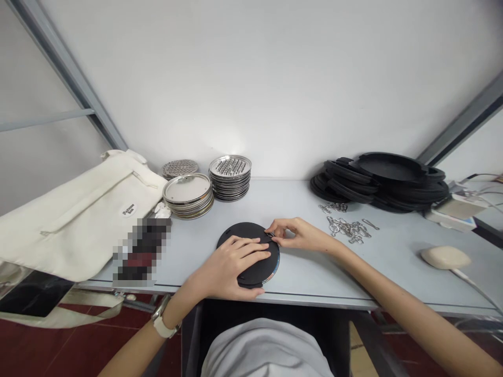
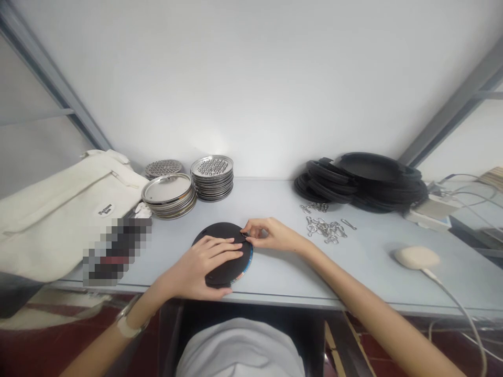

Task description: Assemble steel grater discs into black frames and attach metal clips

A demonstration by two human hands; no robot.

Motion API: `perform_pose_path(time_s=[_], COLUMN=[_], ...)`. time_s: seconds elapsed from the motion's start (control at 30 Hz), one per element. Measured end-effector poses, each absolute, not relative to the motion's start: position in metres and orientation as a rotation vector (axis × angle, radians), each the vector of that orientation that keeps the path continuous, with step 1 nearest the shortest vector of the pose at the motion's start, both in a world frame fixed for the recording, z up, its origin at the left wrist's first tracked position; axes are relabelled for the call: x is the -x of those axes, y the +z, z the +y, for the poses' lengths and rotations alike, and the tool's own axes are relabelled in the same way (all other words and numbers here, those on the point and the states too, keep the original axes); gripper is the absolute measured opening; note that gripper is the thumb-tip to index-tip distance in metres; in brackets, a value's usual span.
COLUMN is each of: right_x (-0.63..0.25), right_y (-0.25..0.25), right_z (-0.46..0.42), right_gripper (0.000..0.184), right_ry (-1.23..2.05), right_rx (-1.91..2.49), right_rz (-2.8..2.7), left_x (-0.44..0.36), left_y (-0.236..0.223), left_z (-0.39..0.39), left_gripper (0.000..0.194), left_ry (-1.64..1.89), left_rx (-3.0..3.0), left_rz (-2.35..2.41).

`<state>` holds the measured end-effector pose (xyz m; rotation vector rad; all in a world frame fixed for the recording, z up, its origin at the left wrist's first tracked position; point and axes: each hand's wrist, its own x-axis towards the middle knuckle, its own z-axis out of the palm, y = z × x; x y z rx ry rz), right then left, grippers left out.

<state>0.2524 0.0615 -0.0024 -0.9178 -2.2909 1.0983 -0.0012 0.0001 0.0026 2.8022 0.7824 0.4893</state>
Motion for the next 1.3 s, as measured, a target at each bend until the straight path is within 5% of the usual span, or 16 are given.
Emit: perform_pose_path(time_s=[1.0, 1.3], right_x=[-0.2491, -0.2488], right_y=[0.0019, -0.0015], right_z=[0.0579, 0.0625], right_gripper=[0.030, 0.033], right_ry=[1.062, 1.281], right_rx=[0.929, 0.926], right_rz=[-2.270, -2.056], left_x=[0.0014, 0.0015], left_y=[0.0034, 0.0035], left_z=[0.0001, -0.0006], left_gripper=[0.066, 0.064], left_ry=[0.500, 0.495], left_rx=[-2.789, -2.776], left_rz=[0.803, 0.808])
